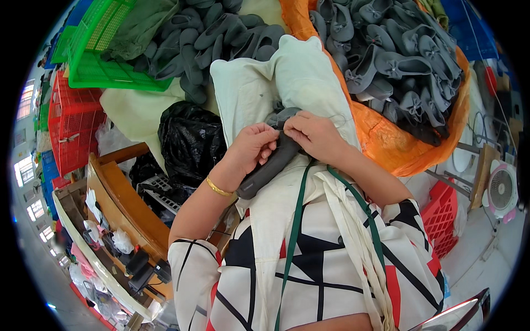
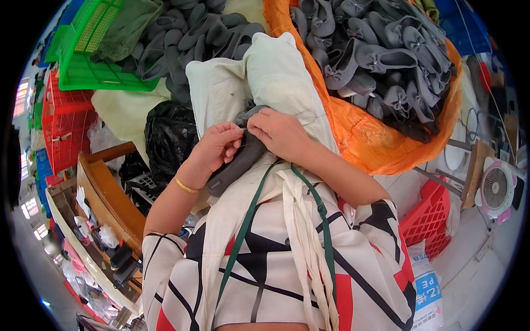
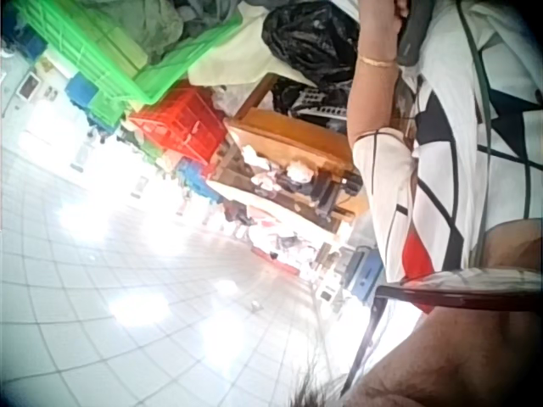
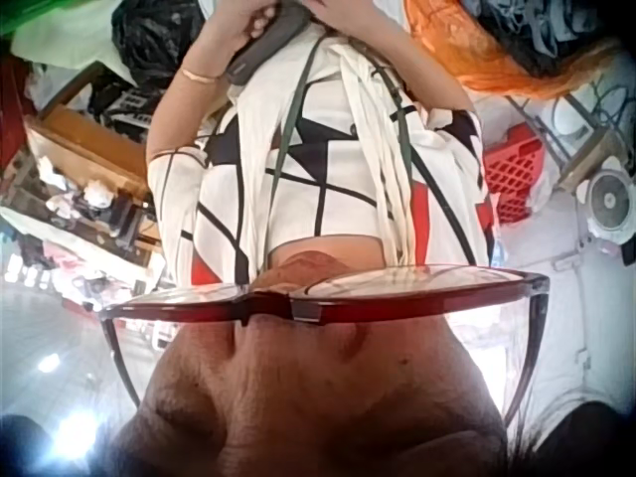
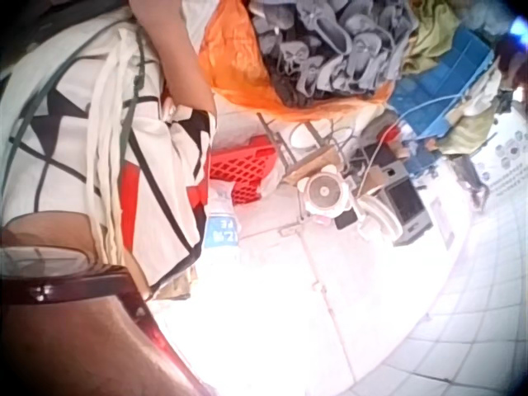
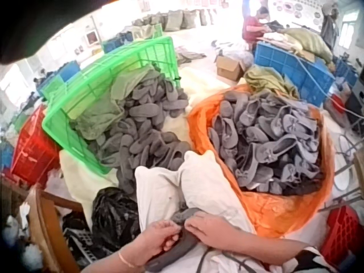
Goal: The person sews a decorative bow onto the top of a grey slipper using a needle and thread. They repeatedly pull the thread through the fabric, tie knots, and adjust the bow's position. The person handles multiple slippers from a nearby pile, working on them one at a time.
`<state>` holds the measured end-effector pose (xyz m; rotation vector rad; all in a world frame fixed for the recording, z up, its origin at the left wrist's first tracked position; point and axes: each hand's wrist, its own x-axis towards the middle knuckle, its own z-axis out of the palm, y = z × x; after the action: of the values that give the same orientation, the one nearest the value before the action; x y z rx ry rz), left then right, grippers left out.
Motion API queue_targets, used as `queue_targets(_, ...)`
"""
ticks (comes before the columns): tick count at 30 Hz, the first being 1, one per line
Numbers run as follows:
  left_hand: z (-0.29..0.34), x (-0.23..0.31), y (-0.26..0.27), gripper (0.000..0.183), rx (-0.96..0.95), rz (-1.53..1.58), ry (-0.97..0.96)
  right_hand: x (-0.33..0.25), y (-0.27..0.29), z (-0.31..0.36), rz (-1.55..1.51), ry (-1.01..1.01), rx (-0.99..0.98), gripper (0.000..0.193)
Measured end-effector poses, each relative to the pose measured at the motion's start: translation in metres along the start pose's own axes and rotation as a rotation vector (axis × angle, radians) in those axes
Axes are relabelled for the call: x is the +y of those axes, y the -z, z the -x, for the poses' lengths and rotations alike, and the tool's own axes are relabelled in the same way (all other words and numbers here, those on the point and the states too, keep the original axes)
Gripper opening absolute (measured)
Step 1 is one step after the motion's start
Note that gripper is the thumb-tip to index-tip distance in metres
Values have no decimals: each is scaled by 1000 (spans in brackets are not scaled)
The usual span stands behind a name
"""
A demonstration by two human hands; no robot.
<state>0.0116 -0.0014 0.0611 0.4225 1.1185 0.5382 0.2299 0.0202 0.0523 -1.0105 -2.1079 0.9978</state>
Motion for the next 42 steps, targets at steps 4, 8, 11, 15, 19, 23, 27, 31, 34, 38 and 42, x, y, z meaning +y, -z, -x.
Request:
queue_targets(4,1,-11,-2,12,142,-628,-315,3,-4,-10,268,31,7,6)
queue_targets(8,-3,-11,-1,11,206,-648,-412,8,-6,-15,374,133,5,6)
queue_targets(11,-8,-5,9,10,188,-328,-207,11,-5,-15,371,139,-45,8)
queue_targets(15,-12,-12,12,11,123,-238,-195,7,-16,-14,83,35,18,5)
queue_targets(19,-9,-16,1,12,164,-335,-257,13,-26,-15,-169,29,79,4)
queue_targets(23,-3,-18,-9,13,293,-874,-734,8,-4,-12,-851,-510,13,6)
queue_targets(27,-3,-14,-14,12,313,-861,-657,28,38,2,-1045,-511,327,11)
queue_targets(31,-7,-15,-9,12,302,-893,-667,62,99,23,-1302,-397,685,10)
queue_targets(34,-7,-16,-9,11,307,-936,-732,79,129,42,-1322,-371,967,6)
queue_targets(38,-3,-16,-8,8,345,-1015,-801,88,141,56,-1355,-330,1072,9)
queue_targets(42,-1,-8,-13,7,361,-1277,-918,86,142,62,-1346,-351,1147,15)
